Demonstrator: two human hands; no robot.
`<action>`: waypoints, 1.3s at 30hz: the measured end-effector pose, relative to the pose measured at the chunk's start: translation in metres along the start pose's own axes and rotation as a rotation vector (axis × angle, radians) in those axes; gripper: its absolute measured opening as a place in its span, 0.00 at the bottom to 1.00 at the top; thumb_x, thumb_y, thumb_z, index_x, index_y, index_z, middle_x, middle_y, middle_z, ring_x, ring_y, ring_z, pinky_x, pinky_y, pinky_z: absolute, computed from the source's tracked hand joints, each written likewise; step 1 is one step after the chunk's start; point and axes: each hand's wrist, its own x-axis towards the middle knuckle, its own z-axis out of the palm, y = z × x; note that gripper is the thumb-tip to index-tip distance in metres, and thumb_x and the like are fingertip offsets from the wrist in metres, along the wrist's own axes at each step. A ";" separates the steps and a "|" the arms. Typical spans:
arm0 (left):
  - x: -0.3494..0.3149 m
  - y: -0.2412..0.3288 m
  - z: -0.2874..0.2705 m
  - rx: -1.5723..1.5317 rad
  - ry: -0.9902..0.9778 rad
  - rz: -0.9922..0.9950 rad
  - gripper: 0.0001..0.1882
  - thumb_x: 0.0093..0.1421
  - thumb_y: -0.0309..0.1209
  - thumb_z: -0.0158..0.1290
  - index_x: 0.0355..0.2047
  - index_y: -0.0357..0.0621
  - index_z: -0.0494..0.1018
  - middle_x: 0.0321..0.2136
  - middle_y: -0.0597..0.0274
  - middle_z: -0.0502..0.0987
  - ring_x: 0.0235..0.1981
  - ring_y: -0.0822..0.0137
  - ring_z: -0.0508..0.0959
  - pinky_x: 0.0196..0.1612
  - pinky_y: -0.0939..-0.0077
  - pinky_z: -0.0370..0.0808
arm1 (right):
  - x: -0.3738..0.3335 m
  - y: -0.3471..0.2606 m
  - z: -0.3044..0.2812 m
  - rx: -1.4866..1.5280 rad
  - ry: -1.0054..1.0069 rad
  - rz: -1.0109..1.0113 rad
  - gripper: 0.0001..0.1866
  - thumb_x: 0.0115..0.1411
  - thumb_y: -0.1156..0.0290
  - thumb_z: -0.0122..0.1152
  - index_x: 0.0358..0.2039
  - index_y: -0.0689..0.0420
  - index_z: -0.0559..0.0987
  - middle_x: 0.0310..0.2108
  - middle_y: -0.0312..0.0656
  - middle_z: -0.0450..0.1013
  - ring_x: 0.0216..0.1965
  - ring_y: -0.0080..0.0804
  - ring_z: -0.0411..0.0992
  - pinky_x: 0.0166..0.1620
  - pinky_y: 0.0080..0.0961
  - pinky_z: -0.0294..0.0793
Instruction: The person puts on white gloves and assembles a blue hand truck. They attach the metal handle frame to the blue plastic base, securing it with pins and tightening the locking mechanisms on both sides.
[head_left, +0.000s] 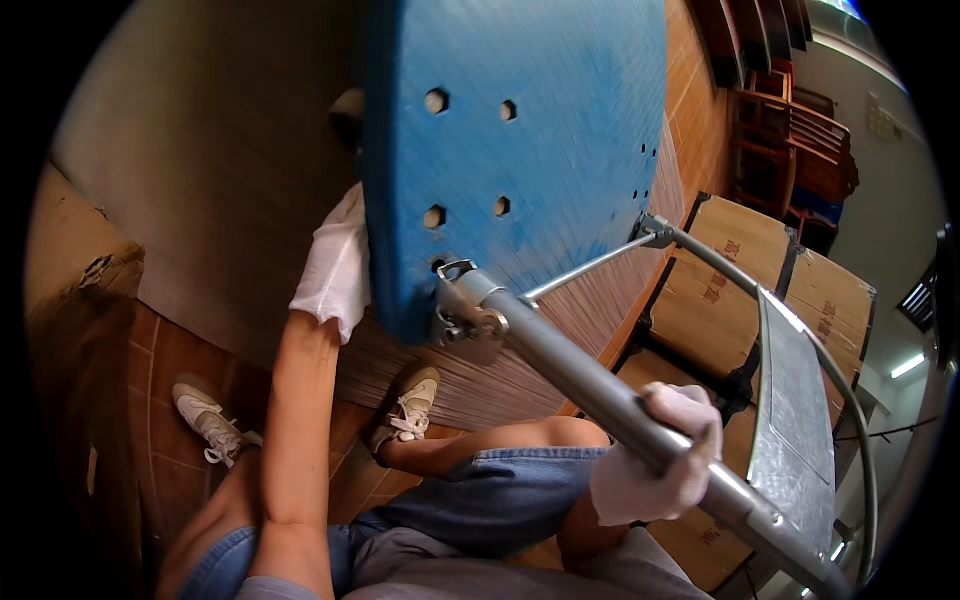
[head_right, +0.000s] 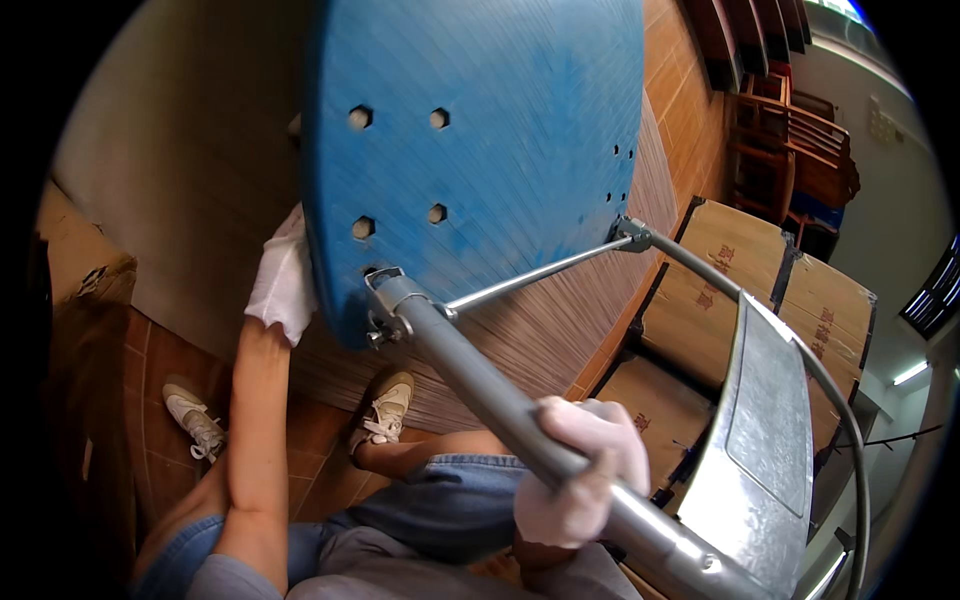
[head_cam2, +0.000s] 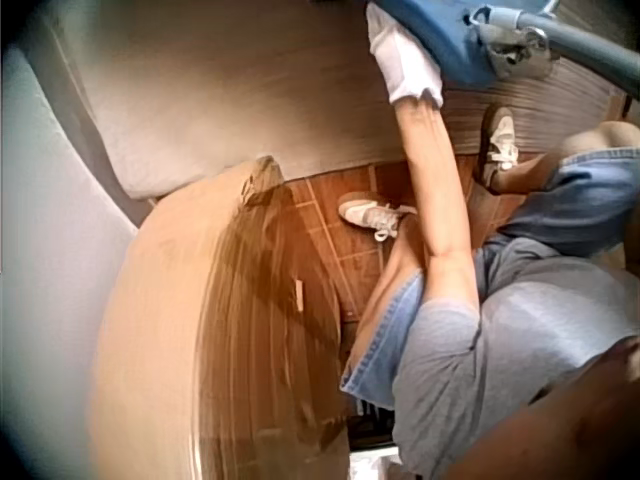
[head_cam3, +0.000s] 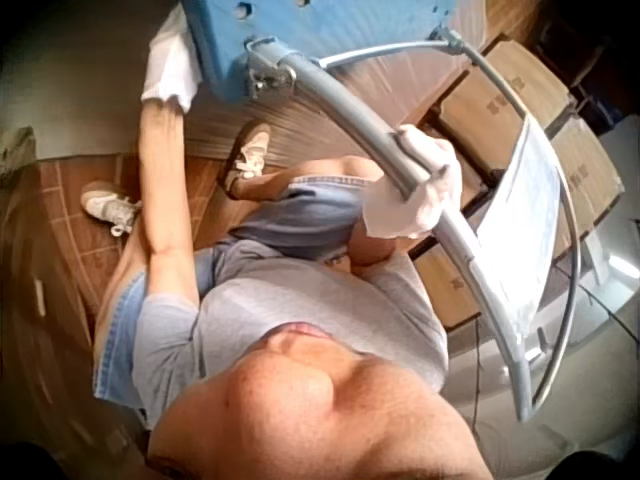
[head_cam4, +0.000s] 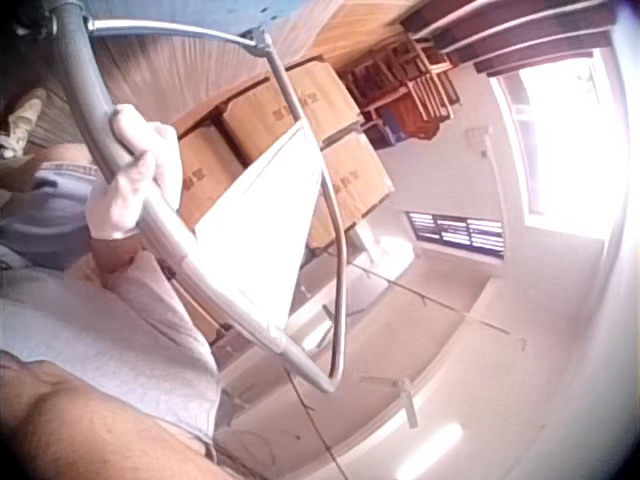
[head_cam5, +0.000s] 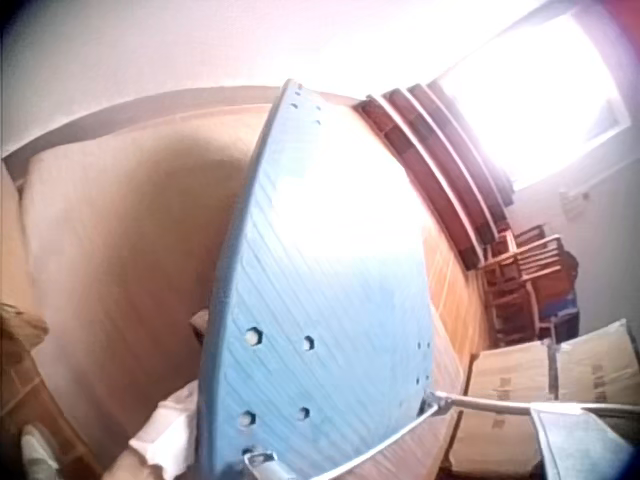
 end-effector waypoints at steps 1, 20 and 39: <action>-0.004 0.004 0.003 0.032 -0.033 0.045 0.18 0.70 0.42 0.40 0.48 0.41 0.69 0.39 0.62 0.73 0.39 0.72 0.73 0.45 0.78 0.71 | 0.002 0.007 -0.012 -0.019 -0.005 -0.115 0.21 0.62 0.60 0.44 0.33 0.68 0.74 0.20 0.45 0.68 0.18 0.29 0.63 0.23 0.22 0.63; -0.063 -0.003 0.236 0.673 -0.562 0.498 0.15 0.67 0.38 0.45 0.42 0.39 0.73 0.37 0.51 0.78 0.38 0.58 0.78 0.44 0.70 0.72 | 0.202 0.092 -0.193 0.553 0.364 0.669 0.25 0.58 0.47 0.52 0.21 0.59 0.77 0.07 0.31 0.53 0.06 0.25 0.50 0.13 0.23 0.48; -0.058 -0.071 0.258 0.448 -0.648 0.427 0.10 0.64 0.36 0.54 0.37 0.43 0.77 0.24 0.76 0.70 0.26 0.84 0.65 0.30 0.89 0.64 | 0.243 0.163 -0.251 0.658 0.146 0.683 0.20 0.58 0.53 0.50 0.18 0.54 0.73 0.08 0.30 0.52 0.06 0.26 0.48 0.12 0.22 0.48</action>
